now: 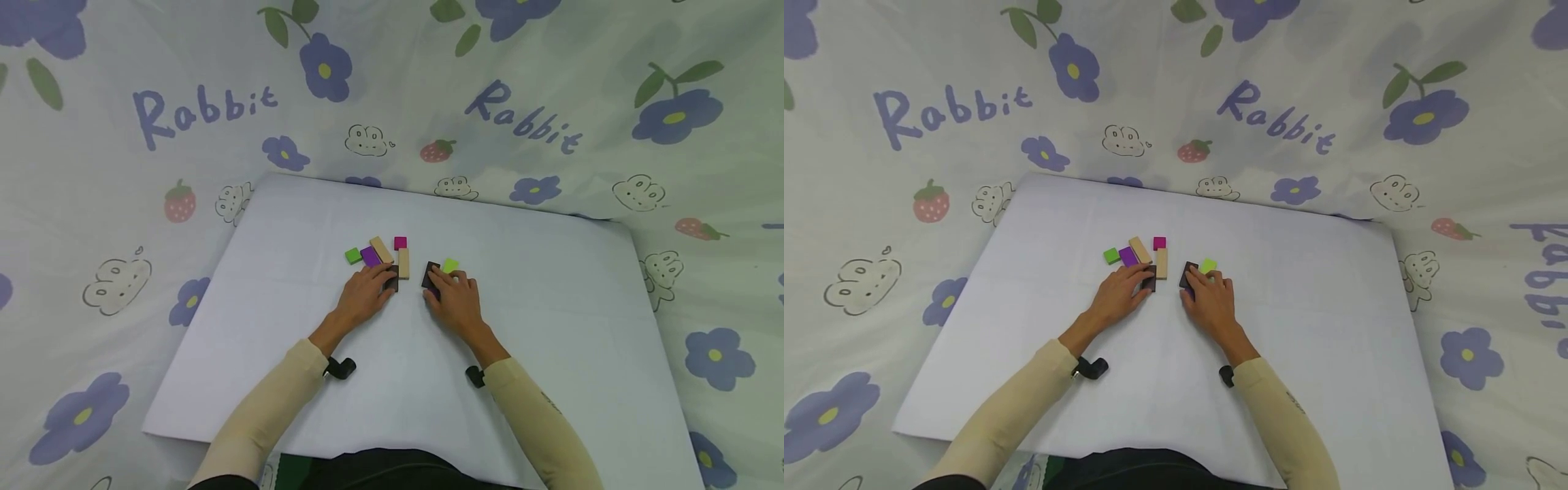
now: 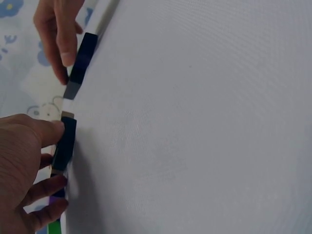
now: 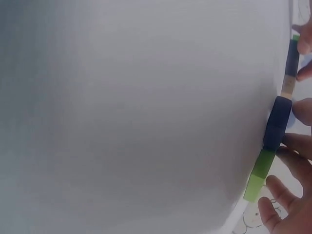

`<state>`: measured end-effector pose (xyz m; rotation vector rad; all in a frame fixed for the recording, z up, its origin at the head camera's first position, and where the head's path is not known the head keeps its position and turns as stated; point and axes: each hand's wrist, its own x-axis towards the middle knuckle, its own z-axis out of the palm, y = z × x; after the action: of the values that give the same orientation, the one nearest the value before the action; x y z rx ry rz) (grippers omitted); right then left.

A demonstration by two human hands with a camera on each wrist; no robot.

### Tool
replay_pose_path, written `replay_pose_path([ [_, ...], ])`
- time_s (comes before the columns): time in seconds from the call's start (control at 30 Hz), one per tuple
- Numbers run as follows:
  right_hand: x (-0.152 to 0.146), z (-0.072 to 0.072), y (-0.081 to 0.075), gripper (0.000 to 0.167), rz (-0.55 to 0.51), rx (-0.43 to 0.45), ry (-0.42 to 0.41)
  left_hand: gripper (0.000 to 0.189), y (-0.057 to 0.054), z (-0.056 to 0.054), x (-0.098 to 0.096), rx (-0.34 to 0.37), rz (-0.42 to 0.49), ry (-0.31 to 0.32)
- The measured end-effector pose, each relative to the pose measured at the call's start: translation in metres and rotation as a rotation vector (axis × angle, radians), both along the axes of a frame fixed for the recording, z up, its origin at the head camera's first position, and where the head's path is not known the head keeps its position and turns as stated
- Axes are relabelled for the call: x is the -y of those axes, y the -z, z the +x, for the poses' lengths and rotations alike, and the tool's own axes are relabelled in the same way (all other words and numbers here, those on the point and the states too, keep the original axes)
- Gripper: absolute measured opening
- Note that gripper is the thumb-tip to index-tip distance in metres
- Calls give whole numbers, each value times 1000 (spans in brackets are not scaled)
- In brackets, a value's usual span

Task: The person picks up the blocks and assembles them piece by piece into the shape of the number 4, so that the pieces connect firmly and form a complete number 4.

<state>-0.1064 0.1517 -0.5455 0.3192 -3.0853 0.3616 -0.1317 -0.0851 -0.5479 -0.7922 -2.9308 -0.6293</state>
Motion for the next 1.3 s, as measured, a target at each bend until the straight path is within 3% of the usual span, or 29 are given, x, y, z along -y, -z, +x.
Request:
replay_pose_path([
  [0.5,0,5,-2,43,-45,-48,-35,42,3,0,-3,-35,54,32],
  [0.77,-1,2,1,52,-9,-37,-38,43,3,1,-5,28,80,59],
  [1.03,-2,5,2,49,-22,-29,-52,42,3,1,-5,87,92,47],
  [1.3,-7,11,2,49,-34,-55,-107,42,3,-1,-8,67,81,57],
])
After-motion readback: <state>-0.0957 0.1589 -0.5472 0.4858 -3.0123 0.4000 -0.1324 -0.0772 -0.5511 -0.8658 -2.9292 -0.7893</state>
